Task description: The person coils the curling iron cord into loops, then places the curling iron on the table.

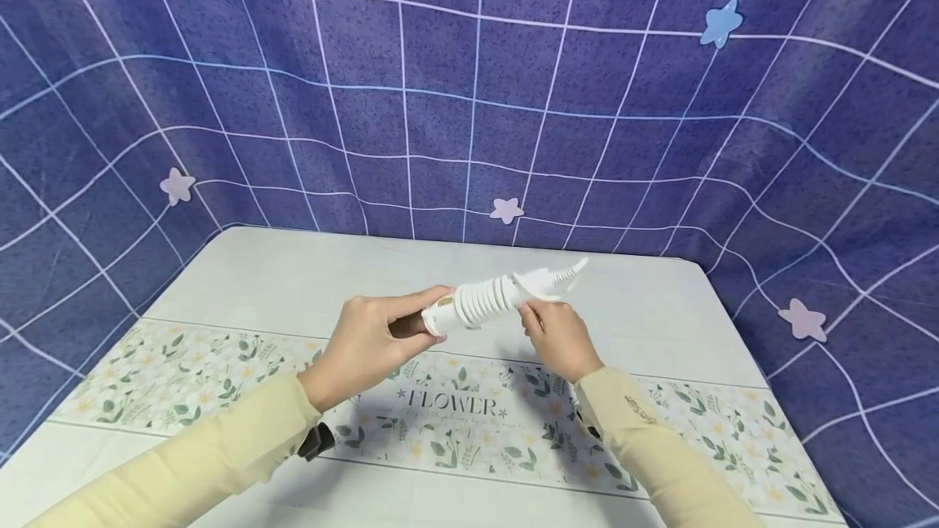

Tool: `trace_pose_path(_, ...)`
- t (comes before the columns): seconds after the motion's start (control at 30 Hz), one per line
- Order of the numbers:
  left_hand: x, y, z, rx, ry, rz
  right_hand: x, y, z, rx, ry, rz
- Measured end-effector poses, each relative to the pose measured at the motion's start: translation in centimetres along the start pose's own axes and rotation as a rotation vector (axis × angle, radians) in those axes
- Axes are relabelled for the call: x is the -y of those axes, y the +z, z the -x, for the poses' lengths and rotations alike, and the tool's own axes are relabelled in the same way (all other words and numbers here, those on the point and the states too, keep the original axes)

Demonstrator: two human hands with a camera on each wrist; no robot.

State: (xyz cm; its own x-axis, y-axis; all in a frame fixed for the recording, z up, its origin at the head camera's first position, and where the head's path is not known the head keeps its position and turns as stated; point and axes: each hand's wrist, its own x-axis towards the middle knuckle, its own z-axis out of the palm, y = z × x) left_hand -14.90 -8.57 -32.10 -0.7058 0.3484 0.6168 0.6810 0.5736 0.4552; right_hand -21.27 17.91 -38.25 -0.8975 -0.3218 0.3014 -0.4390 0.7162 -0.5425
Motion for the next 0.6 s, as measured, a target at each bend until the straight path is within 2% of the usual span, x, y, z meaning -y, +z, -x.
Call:
trace_pose_path(0.13, -0.6, 0.3, 0.2, 0.034, 0.008, 0.024, -0.1, 0.3, -0.4, -0.063, 0.080, -0.028)
trace_pose_path(0.2, -0.7, 0.3, 0.2, 0.021, 0.008, 0.009, -0.3, 0.9, -0.6, -0.073, 0.074, -0.032)
trace_pose_path(0.3, -0.5, 0.2, 0.0, -0.020, -0.009, -0.023, -0.2, 1.6, -0.4, -0.016, 0.068, -0.012)
trace_pose_path(0.4, -0.1, 0.1, -0.3, -0.054, -0.051, -0.053, -0.2, 2.0, 0.1, 0.046, 0.023, -0.035)
trace_pose_path(0.6, 0.7, -0.3, -0.9, -0.077, -0.111, -0.091, 0.1, 2.2, 1.0, 0.120, -0.046, -0.063)
